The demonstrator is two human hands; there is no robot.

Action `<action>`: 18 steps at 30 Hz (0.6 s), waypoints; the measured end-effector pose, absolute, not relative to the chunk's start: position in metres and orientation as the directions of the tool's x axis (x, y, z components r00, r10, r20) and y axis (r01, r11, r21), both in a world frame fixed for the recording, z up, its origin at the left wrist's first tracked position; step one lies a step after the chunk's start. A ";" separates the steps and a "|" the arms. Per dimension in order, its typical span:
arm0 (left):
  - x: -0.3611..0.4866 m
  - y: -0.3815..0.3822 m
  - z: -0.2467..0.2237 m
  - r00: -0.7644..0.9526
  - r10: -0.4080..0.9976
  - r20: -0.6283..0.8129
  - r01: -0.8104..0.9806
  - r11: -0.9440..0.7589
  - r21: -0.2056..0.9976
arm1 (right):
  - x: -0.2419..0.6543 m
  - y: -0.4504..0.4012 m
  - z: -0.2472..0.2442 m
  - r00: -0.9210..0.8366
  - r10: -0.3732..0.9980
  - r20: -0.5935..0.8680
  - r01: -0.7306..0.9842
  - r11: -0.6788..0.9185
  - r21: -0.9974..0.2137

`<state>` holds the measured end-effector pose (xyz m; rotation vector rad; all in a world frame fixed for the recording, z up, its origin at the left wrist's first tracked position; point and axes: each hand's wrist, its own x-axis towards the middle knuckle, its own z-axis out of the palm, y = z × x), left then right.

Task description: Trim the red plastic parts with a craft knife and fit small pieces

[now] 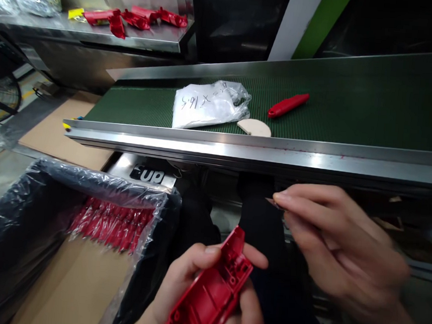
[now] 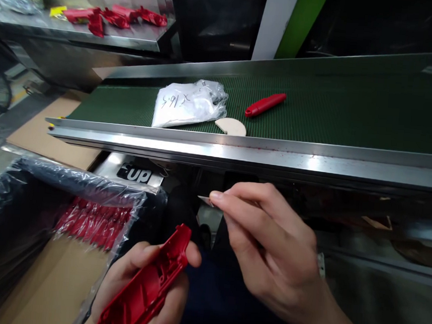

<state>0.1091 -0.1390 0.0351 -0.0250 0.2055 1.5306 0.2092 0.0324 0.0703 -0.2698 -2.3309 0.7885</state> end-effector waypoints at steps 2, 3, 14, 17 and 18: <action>0.107 -0.137 0.036 0.035 0.990 -0.134 -0.996 0.046 0.076 | 0.207 0.027 0.069 -0.801 0.433 0.413 -0.005 0.686 -0.728; 0.107 -0.136 0.036 0.050 0.990 -0.134 -0.996 0.059 0.063 | 0.205 0.024 0.069 -0.825 0.435 0.360 -0.001 0.636 -0.771; 0.108 -0.142 0.022 0.096 0.940 -0.326 -0.956 0.179 0.234 | 0.166 0.018 0.065 -0.944 0.321 0.072 0.077 0.428 -0.901; 0.102 -0.135 0.023 -0.195 0.900 -0.389 -0.921 -0.033 0.387 | 0.162 0.015 0.055 -0.842 0.529 0.106 0.157 0.428 -0.890; 0.097 -0.133 0.024 -0.269 0.875 -0.402 -0.908 -0.091 0.409 | 0.163 0.013 0.051 -0.809 0.576 0.117 0.172 0.424 -0.889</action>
